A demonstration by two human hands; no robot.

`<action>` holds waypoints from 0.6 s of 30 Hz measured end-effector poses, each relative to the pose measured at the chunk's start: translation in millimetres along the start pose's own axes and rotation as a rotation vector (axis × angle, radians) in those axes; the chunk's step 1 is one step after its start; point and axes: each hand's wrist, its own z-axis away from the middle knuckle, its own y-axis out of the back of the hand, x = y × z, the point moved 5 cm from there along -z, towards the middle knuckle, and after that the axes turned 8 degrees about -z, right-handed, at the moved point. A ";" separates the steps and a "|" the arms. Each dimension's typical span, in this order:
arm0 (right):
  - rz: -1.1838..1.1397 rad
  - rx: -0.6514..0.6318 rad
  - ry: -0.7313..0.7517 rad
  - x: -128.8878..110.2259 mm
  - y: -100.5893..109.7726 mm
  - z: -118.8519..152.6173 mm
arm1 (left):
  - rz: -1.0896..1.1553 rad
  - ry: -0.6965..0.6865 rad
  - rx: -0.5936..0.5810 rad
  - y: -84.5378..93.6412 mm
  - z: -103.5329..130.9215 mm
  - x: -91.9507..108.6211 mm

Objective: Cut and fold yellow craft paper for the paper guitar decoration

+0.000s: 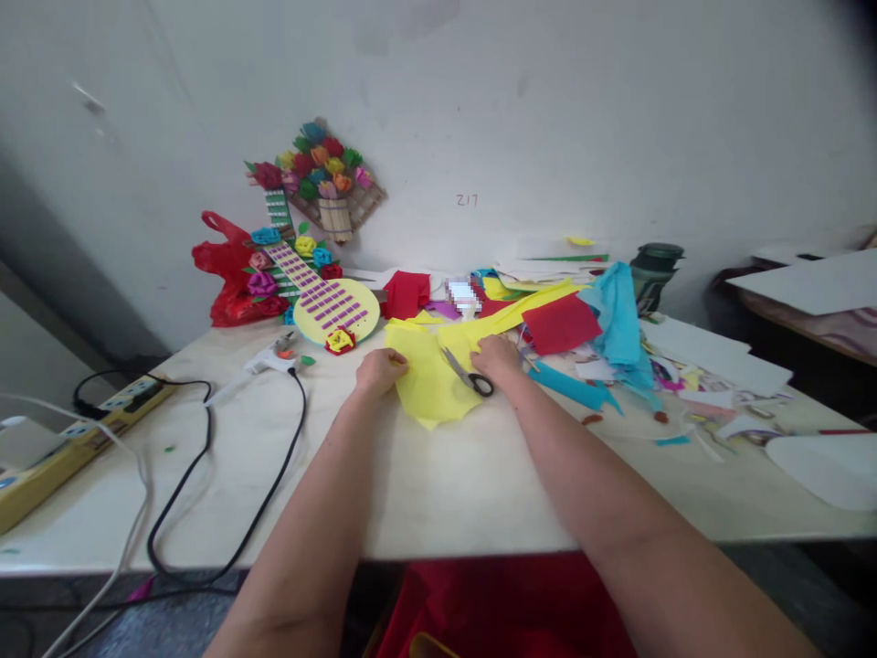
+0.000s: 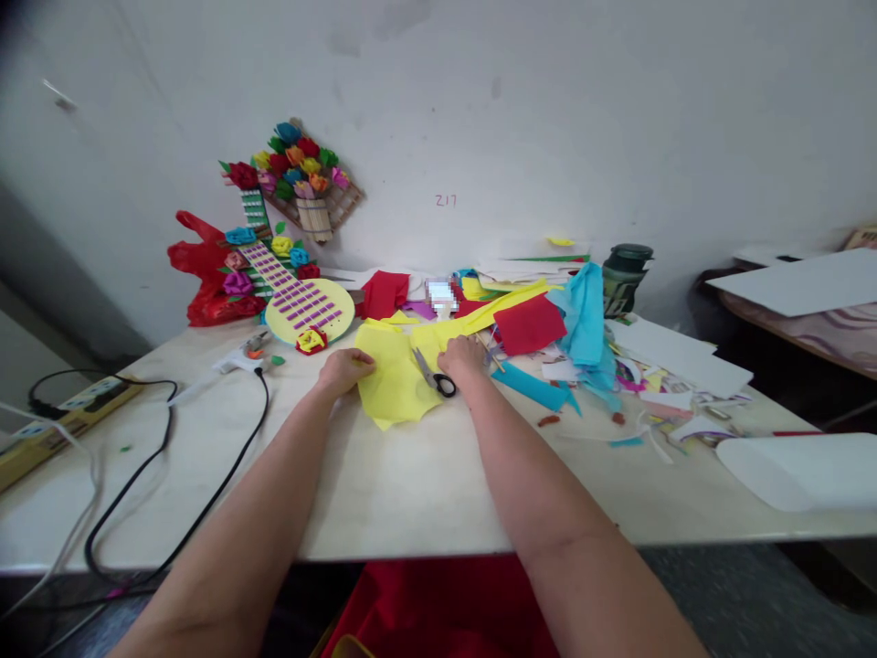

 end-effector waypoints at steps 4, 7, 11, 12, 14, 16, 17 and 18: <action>0.027 -0.041 -0.012 -1.1 0.1 -2.1 | 0.000 0.020 0.018 5.6 0.1 -5.2; 0.029 -0.009 -0.025 3.3 1.9 -7.2 | 0.023 0.022 0.006 6.3 0.1 -7.1; -0.077 0.122 -0.198 28.2 10.7 -10.2 | 0.061 0.029 -0.007 6.1 1.6 -7.7; -0.110 0.179 -0.242 35.5 14.5 -9.2 | 0.077 0.028 -0.006 6.3 2.2 -7.6; -0.131 0.250 -0.305 47.1 20.6 -6.0 | 0.111 0.028 0.000 6.9 3.4 -7.3; -0.061 0.339 -0.266 49.4 28.5 -2.9 | 0.133 0.032 0.003 7.1 4.2 -7.2; -0.010 0.377 -0.216 47.0 31.9 -1.9 | 0.140 0.036 0.003 7.1 4.3 -7.3; 0.042 0.398 -0.161 43.2 33.9 -1.4 | 0.146 0.039 0.005 7.1 4.4 -7.5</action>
